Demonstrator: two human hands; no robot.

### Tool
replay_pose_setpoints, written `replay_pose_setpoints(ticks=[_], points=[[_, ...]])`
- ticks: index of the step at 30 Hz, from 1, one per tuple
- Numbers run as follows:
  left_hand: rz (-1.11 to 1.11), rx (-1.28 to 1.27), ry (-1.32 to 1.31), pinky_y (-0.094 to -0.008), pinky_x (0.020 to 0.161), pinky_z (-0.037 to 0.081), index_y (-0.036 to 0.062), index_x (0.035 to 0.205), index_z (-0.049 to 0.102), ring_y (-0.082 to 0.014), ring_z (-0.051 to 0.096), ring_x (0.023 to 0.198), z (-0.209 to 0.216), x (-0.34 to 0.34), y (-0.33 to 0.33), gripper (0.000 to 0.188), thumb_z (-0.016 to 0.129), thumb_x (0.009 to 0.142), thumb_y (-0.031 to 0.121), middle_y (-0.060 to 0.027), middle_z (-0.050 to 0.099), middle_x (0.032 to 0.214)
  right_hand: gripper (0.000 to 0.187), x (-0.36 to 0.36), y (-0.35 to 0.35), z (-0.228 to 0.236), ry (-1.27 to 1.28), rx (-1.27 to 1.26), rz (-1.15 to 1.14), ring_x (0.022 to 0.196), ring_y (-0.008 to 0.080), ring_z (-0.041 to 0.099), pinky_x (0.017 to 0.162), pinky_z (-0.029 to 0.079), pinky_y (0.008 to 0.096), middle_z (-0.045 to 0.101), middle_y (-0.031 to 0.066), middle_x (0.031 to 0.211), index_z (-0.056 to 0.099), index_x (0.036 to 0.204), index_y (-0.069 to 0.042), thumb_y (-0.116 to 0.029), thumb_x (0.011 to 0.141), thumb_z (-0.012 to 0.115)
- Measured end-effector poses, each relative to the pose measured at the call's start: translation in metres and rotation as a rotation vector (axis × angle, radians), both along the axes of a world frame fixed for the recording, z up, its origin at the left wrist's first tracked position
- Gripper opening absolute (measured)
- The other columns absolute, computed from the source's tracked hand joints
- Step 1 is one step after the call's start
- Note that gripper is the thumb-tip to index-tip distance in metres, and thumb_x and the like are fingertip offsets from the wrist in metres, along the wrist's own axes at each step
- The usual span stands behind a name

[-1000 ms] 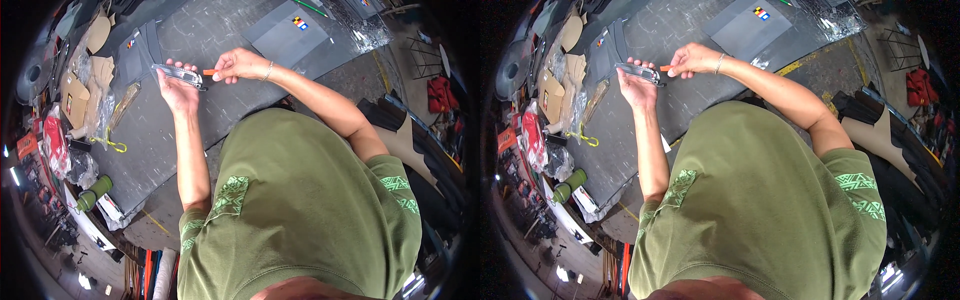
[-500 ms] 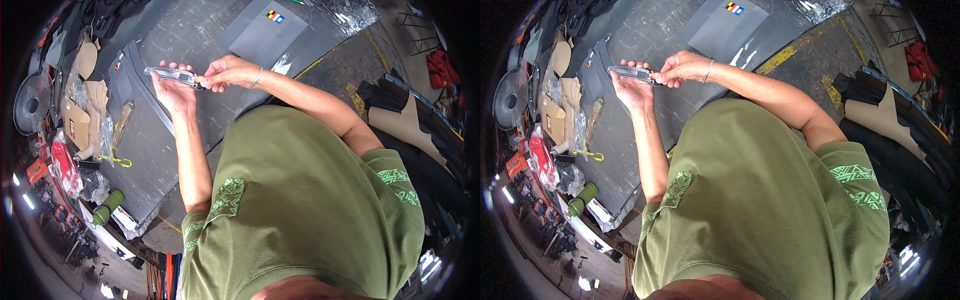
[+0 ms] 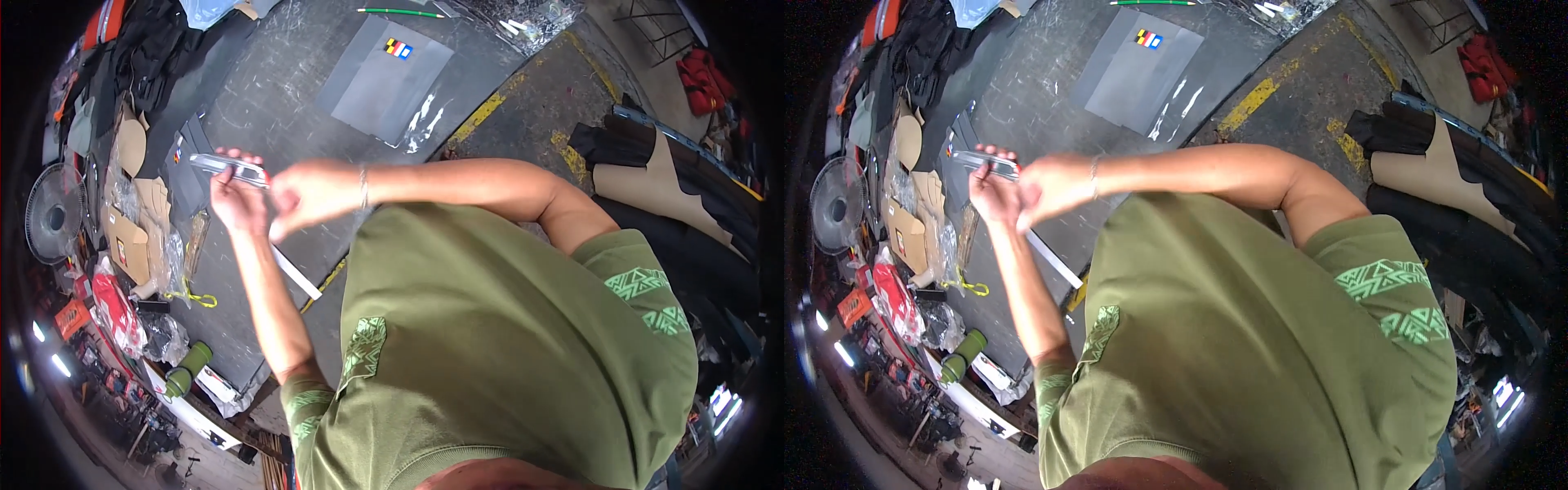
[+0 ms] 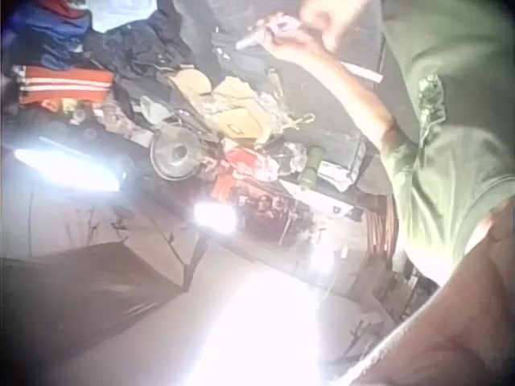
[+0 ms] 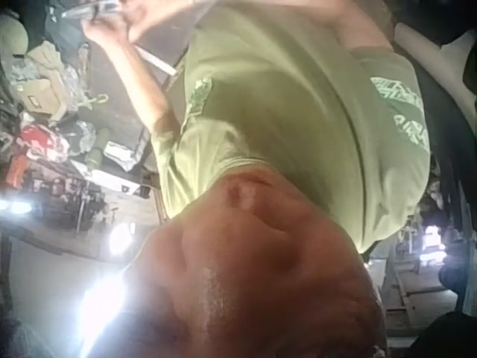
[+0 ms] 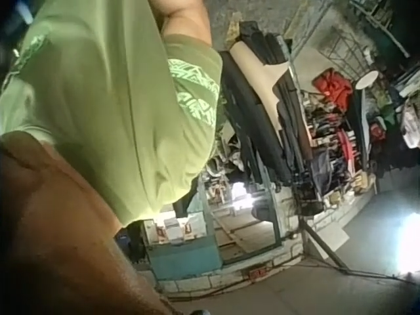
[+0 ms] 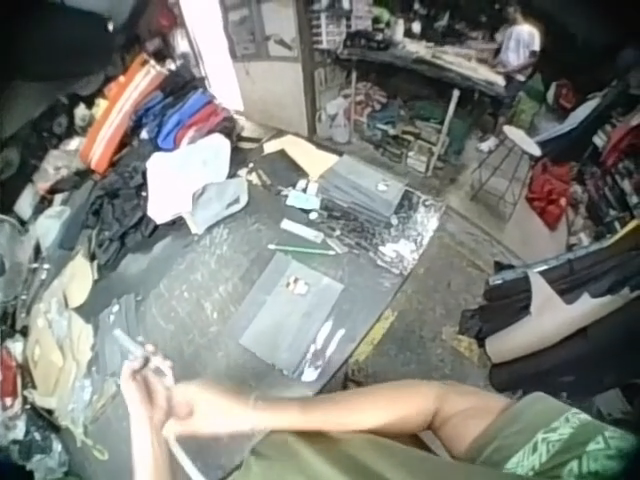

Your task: Cutting rectangular pieces of fabric using a utility knife and a metal ruler on a workbench.

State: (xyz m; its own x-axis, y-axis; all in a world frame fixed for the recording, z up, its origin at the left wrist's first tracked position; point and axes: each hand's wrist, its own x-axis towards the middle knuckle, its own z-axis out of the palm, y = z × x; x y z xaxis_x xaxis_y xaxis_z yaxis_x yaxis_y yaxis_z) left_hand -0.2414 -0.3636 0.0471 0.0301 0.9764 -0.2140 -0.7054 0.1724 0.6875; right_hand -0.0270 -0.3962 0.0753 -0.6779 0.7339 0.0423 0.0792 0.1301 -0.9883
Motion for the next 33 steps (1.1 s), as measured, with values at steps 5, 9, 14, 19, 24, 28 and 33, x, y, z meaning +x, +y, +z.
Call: replay_pose_setpoints(ticks=[5, 9, 14, 19, 24, 28, 33], points=[[0.018, -0.04, 0.538, -0.0472, 0.09, 0.056, 0.001, 0.127, 0.043, -0.0296, 0.064, 0.094, 0.023, -0.036, 0.044, 0.039, 0.047, 0.089, -0.004, -0.0169, 0.06, 0.116, 0.024, -0.041, -0.095, 0.155, 0.823, 0.426, 0.6, 0.078, 0.0319, 0.067, 0.073, 0.055, 0.0404, 0.066, 0.0187, 0.084, 0.063, 0.088, 0.001, -0.023, 0.09, 0.059], [-0.096, -0.057, 0.72, -0.0389, 0.081, 0.059, 0.0009, 0.128, 0.043, -0.0242, 0.065, 0.089, 0.057, -0.035, 0.07, 0.037, 0.056, 0.094, 0.004, -0.014, 0.061, 0.11, 0.028, -0.137, -0.23, 0.209, 1.923, 0.289, 0.803, 0.081, 0.0337, 0.066, 0.077, 0.053, 0.0433, 0.069, 0.0156, 0.086, 0.067, 0.1, -0.008, -0.032, 0.094, 0.055], [-0.212, 0.024, 1.035, -0.0298, 0.072, 0.054, 0.0016, 0.134, 0.045, -0.0156, 0.063, 0.078, 0.07, -0.013, 0.078, 0.043, 0.059, 0.095, 0.011, -0.0077, 0.063, 0.102, 0.024, -0.097, -0.221, 0.237, 1.551, 0.461, 0.785, 0.08, 0.0338, 0.065, 0.076, 0.054, 0.0428, 0.066, 0.0171, 0.083, 0.064, 0.093, -0.004, -0.025, 0.093, 0.054], [-0.343, -0.03, 0.966, -0.0284, 0.069, 0.054, 0.0022, 0.129, 0.051, -0.0158, 0.066, 0.076, 0.049, 0.048, 0.085, 0.034, 0.055, 0.099, 0.019, -0.0066, 0.065, 0.096, 0.021, -0.035, -0.173, 0.233, 1.159, 0.524, 0.75, 0.079, 0.0339, 0.064, 0.075, 0.054, 0.0424, 0.063, 0.0186, 0.08, 0.061, 0.087, 0.001, -0.018, 0.091, 0.053], [-0.246, 0.017, 0.776, -0.0376, 0.075, 0.059, -0.0008, 0.126, 0.055, -0.0255, 0.071, 0.09, 0.074, 0.088, 0.076, 0.033, 0.055, 0.103, 0.023, -0.0116, 0.067, 0.105, 0.01, 0.055, -0.014, 0.08, 0.605, 0.364, 0.034, 0.081, 0.0234, 0.068, 0.075, 0.055, 0.0369, 0.07, 0.008, 0.088, 0.072, 0.091, -0.007, -0.016, 0.088, 0.069], [-0.272, 0.172, 0.614, -0.0289, 0.091, 0.047, 0.0034, 0.119, 0.065, -0.0121, 0.064, 0.096, 0.058, 0.137, 0.068, 0.023, 0.06, 0.099, 0.013, -0.0015, 0.07, 0.105, 0.025, 0.143, 0.071, -0.005, 0.169, 0.076, -0.501, 0.076, 0.0095, 0.062, 0.066, 0.05, 0.0221, 0.064, 0.0052, 0.09, 0.057, 0.108, -0.003, -0.023, 0.097, 0.067], [-0.389, 0.14, 0.612, -0.0278, 0.09, 0.049, 0.005, 0.115, 0.067, -0.0101, 0.065, 0.091, 0.039, 0.195, 0.059, 0.02, 0.062, 0.098, 0.014, -0.0014, 0.071, 0.099, 0.044, 0.156, 0.054, -0.019, 0.338, -0.291, -0.383, 0.097, 0.0185, 0.066, 0.081, 0.053, 0.0315, 0.066, 0.0115, 0.11, 0.053, 0.128, -0.001, -0.027, 0.095, 0.068]])
